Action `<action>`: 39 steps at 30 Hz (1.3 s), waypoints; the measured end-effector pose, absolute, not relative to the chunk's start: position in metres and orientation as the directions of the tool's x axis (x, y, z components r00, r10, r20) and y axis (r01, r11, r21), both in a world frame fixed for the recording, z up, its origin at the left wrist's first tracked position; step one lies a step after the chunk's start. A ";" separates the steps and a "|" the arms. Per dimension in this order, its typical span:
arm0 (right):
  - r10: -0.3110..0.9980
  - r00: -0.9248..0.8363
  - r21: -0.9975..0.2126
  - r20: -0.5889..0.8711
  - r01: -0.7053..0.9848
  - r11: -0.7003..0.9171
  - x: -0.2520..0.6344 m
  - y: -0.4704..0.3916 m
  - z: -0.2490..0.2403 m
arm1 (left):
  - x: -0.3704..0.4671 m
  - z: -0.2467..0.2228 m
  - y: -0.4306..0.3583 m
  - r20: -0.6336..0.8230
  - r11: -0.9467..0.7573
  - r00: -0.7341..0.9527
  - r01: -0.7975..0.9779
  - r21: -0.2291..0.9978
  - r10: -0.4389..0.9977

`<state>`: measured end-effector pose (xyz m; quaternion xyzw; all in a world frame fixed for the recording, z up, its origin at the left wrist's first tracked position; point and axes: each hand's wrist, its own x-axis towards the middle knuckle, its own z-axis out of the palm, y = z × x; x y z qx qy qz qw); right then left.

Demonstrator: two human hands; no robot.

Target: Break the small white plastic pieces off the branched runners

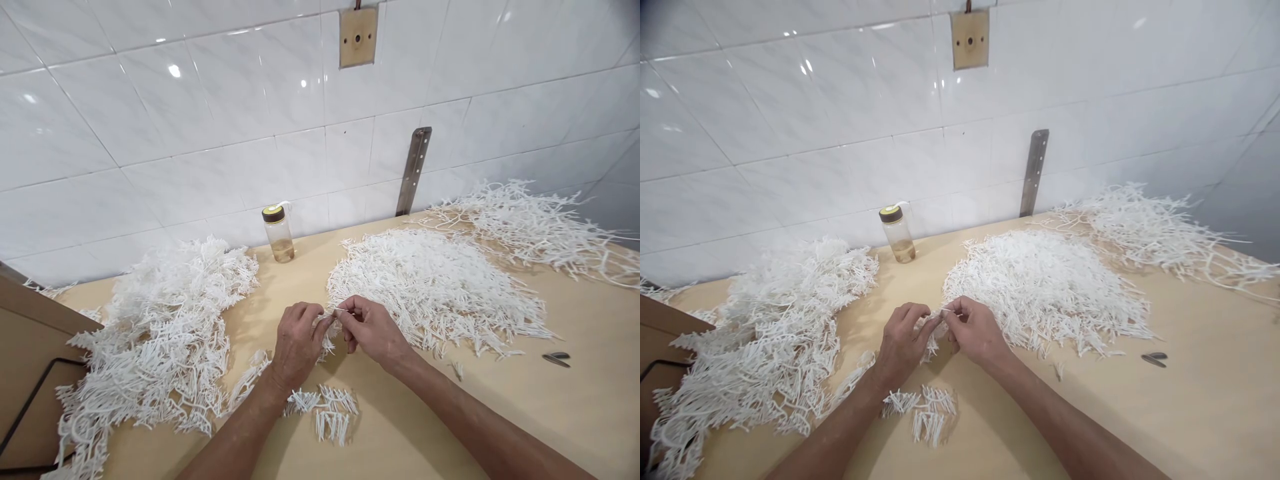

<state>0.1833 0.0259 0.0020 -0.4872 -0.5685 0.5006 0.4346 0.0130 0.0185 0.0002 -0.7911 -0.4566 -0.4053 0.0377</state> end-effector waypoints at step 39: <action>0.942 -0.181 -0.815 0.284 0.472 0.336 0.192 0.027 0.003 | 0.013 -0.006 0.020 0.549 -0.597 0.319 0.660 0.457 0.773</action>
